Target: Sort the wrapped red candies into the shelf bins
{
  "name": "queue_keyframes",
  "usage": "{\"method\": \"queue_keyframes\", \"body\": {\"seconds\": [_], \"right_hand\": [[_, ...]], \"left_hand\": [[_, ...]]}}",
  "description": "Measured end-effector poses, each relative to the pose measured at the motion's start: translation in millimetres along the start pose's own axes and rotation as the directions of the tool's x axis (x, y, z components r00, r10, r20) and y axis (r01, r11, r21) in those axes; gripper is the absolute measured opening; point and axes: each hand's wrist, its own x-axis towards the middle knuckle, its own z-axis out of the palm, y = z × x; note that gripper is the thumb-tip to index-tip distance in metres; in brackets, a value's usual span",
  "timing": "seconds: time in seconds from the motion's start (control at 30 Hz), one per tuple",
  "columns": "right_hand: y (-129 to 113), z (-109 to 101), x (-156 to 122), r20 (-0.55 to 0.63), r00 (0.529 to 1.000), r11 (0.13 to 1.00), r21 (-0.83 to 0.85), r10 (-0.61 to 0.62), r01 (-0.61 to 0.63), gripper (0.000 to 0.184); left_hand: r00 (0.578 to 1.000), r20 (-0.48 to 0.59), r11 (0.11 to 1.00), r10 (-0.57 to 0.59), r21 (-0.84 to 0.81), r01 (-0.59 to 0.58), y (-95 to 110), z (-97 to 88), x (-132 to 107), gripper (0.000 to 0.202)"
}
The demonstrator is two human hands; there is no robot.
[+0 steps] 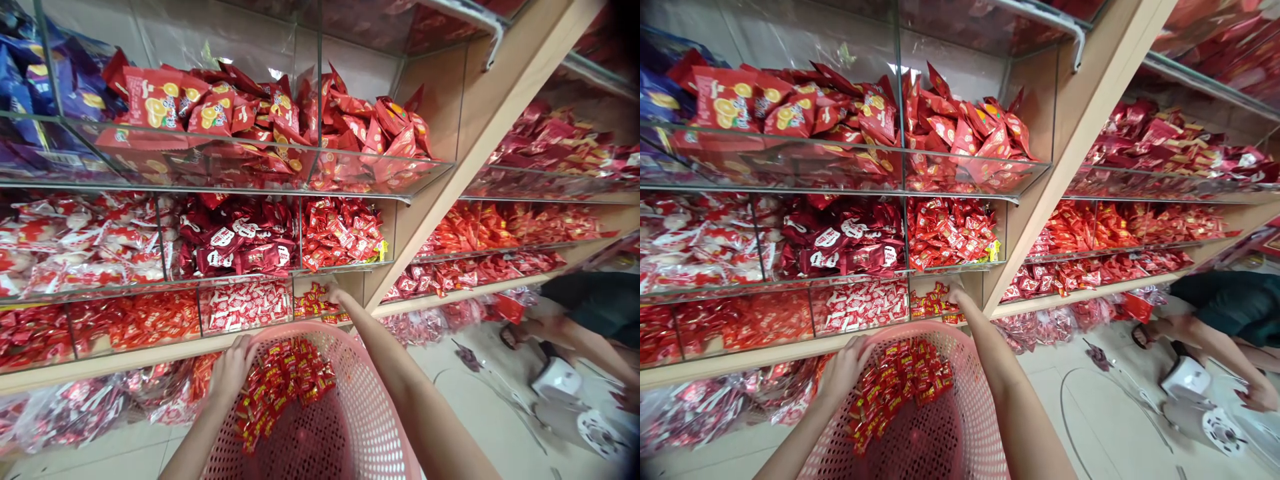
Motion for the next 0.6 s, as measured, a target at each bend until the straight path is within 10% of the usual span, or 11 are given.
{"method": "queue_keyframes", "body": {"seconds": [0.3,0.6], "right_hand": [[13,3,-3,0.003,0.997,0.976,0.201,-0.081,0.079,0.033],[7,-11,-35,-0.269,0.939,0.934,0.225,-0.214,0.277,0.030]], "left_hand": [[1.000,0.008,1.000,0.012,-0.001,-0.012,-1,1.0,1,0.041],[1.000,0.012,0.999,-0.009,-0.047,0.009,-1,-0.2,1,0.039]]}}
